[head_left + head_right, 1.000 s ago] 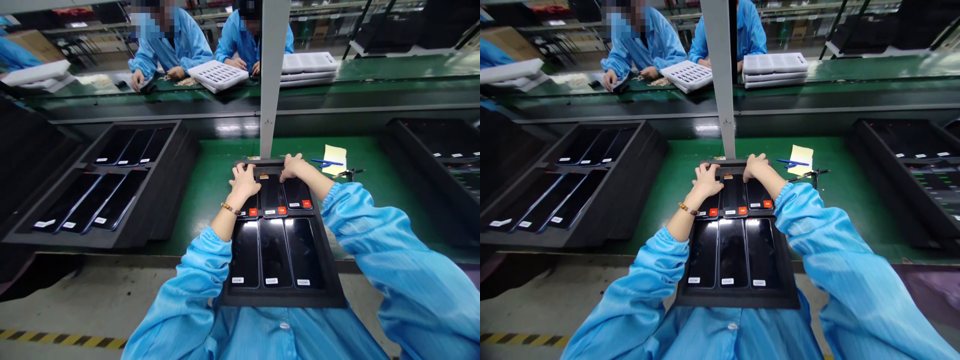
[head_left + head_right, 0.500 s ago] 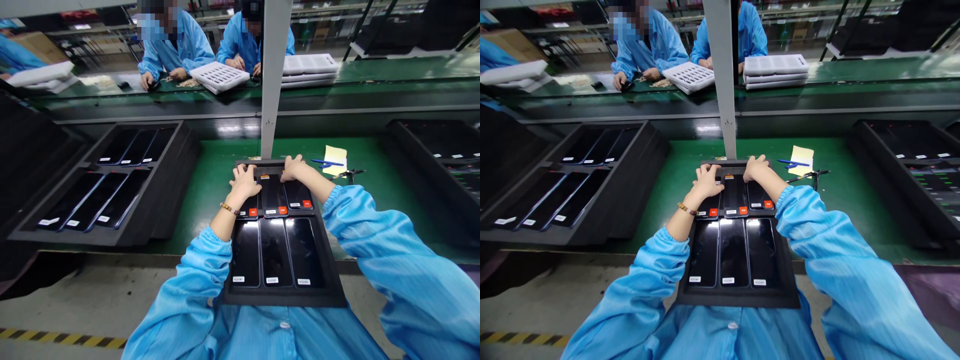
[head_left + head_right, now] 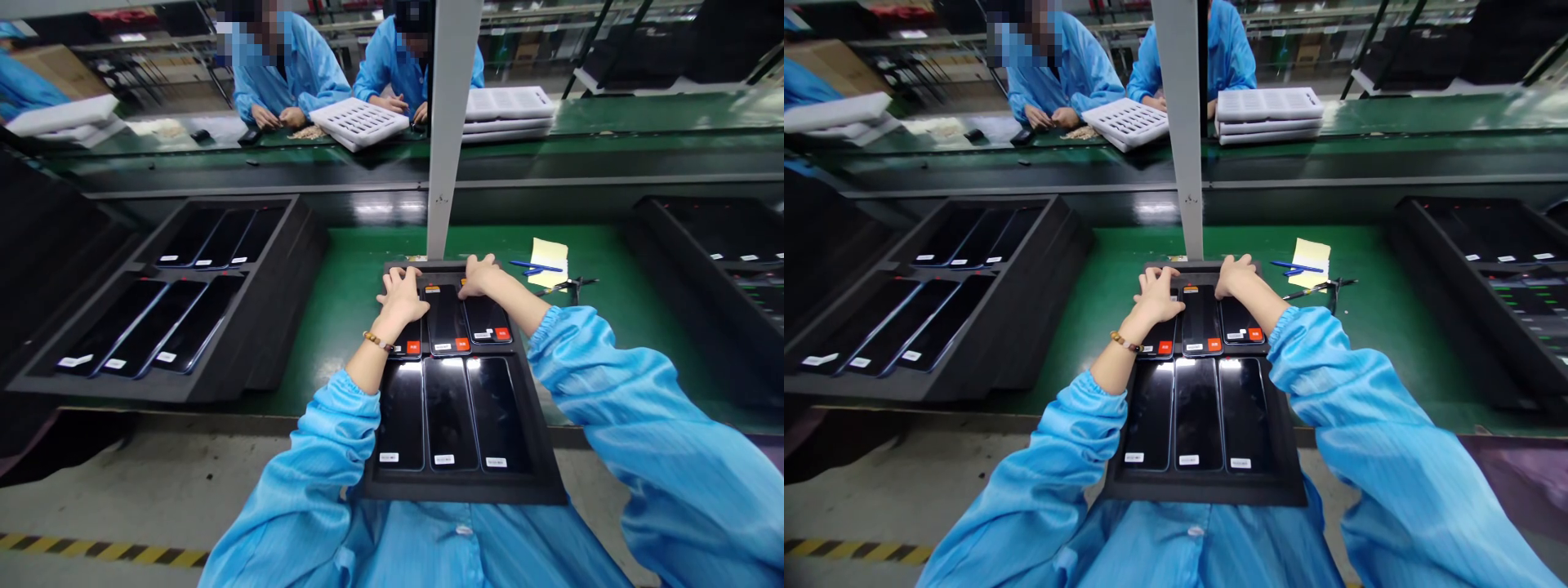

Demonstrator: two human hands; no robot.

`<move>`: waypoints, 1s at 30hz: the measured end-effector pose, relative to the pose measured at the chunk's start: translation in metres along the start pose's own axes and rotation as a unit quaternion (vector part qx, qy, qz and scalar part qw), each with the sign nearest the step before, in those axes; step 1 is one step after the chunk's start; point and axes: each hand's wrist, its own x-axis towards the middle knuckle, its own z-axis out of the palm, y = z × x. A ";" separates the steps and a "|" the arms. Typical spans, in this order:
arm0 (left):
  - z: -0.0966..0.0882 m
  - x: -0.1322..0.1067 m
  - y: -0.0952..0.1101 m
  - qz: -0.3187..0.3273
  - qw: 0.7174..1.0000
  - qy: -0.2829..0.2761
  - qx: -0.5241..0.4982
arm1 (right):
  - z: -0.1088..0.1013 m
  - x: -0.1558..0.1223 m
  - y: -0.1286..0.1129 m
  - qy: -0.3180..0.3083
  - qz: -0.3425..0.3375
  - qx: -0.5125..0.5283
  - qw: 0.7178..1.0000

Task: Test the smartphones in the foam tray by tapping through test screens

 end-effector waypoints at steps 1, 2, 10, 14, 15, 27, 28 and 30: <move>0.000 0.000 0.000 0.000 1.000 0.002 -0.002 | 0.000 -0.001 0.000 -0.001 -0.001 0.001 1.000; 0.000 -0.001 -0.001 -0.001 1.000 0.004 -0.004 | 0.000 -0.002 0.000 0.000 -0.002 0.002 1.000; 0.003 -0.001 -0.002 -0.002 1.000 0.019 -0.013 | 0.006 -0.012 -0.009 0.025 0.008 0.016 1.000; 0.003 -0.002 -0.001 0.002 1.000 0.021 -0.017 | 0.009 -0.016 -0.013 0.047 0.014 0.024 0.999; 0.002 -0.002 -0.001 0.002 1.000 0.020 -0.018 | 0.009 -0.017 -0.014 0.052 0.015 0.024 0.998; -0.004 -0.004 -0.009 0.025 0.999 -0.006 -0.028 | 0.002 -0.024 0.005 0.055 -0.025 0.022 0.998; -0.004 -0.004 -0.009 0.026 0.999 -0.005 -0.030 | 0.003 -0.022 0.005 0.057 -0.027 0.020 0.998; -0.002 -0.004 -0.010 0.028 0.999 -0.002 -0.033 | 0.005 -0.018 0.004 0.062 -0.028 0.014 0.998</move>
